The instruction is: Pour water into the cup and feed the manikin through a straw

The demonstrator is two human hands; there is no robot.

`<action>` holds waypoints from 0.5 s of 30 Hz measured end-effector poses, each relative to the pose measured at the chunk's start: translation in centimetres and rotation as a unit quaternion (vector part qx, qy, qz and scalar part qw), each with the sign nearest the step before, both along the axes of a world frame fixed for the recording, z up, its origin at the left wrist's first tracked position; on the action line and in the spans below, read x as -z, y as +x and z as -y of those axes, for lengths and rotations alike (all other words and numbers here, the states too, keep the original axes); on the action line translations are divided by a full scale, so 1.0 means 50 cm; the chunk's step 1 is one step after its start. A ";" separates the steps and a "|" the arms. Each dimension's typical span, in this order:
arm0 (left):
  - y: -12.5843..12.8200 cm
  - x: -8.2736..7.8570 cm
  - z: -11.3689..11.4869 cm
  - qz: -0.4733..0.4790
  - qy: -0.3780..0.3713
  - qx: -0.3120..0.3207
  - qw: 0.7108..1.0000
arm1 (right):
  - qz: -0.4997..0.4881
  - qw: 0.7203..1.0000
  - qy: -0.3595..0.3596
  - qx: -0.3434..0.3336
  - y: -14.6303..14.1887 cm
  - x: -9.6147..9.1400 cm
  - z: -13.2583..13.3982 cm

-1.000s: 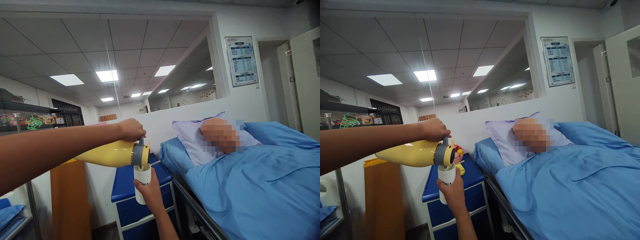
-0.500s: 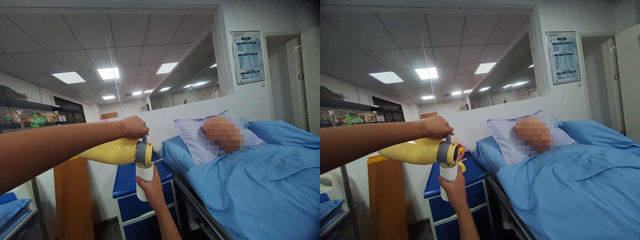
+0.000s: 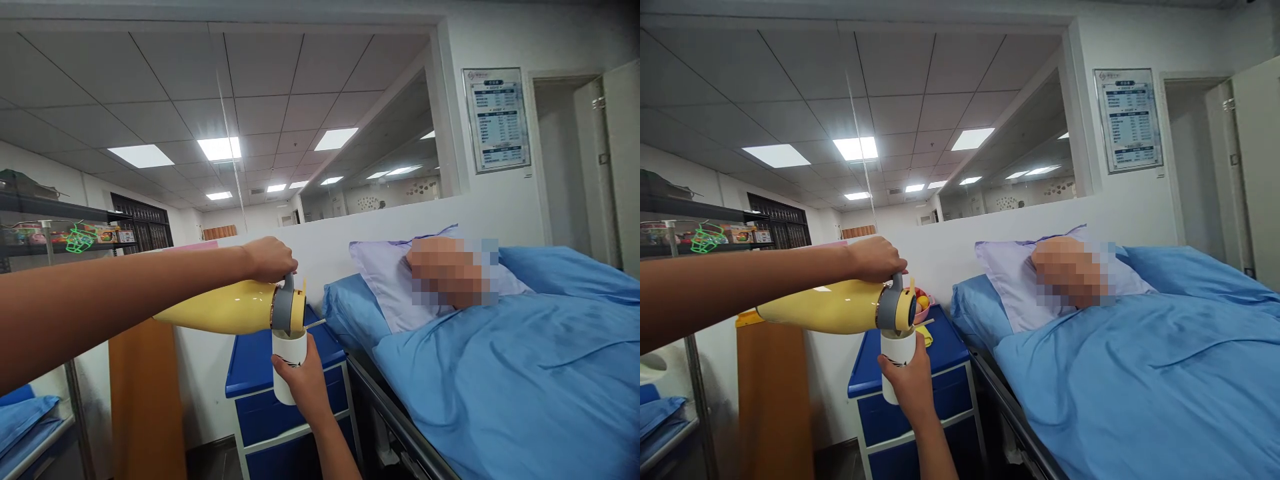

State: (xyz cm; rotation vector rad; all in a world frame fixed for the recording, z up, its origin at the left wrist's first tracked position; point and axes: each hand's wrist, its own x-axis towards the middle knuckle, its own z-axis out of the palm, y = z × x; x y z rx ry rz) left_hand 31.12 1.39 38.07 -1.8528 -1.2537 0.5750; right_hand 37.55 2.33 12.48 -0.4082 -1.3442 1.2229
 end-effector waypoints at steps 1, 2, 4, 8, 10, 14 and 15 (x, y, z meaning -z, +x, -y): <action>-0.003 0.002 -0.001 -0.021 -0.004 -0.005 1.000 | 0.001 1.000 0.000 0.006 -0.001 0.001 0.000; -0.006 0.004 -0.002 -0.036 -0.006 -0.008 0.999 | 0.001 1.000 0.001 0.011 -0.002 0.001 0.000; -0.011 0.010 -0.003 -0.042 -0.008 -0.011 0.999 | 0.001 1.000 0.005 0.019 -0.003 0.003 0.000; -0.019 0.021 -0.007 -0.038 -0.014 -0.014 0.999 | 0.007 1.000 0.005 0.019 -0.007 0.008 -0.002; -0.023 0.025 -0.008 -0.039 -0.013 -0.012 0.999 | 0.012 1.000 0.002 0.020 -0.010 0.011 -0.002; -0.028 0.029 -0.011 -0.039 -0.012 -0.009 0.999 | 0.008 1.000 0.003 0.023 -0.013 0.016 -0.003; -0.028 0.031 -0.012 -0.041 -0.012 -0.010 0.999 | 0.005 1.000 0.003 0.023 -0.014 0.018 -0.004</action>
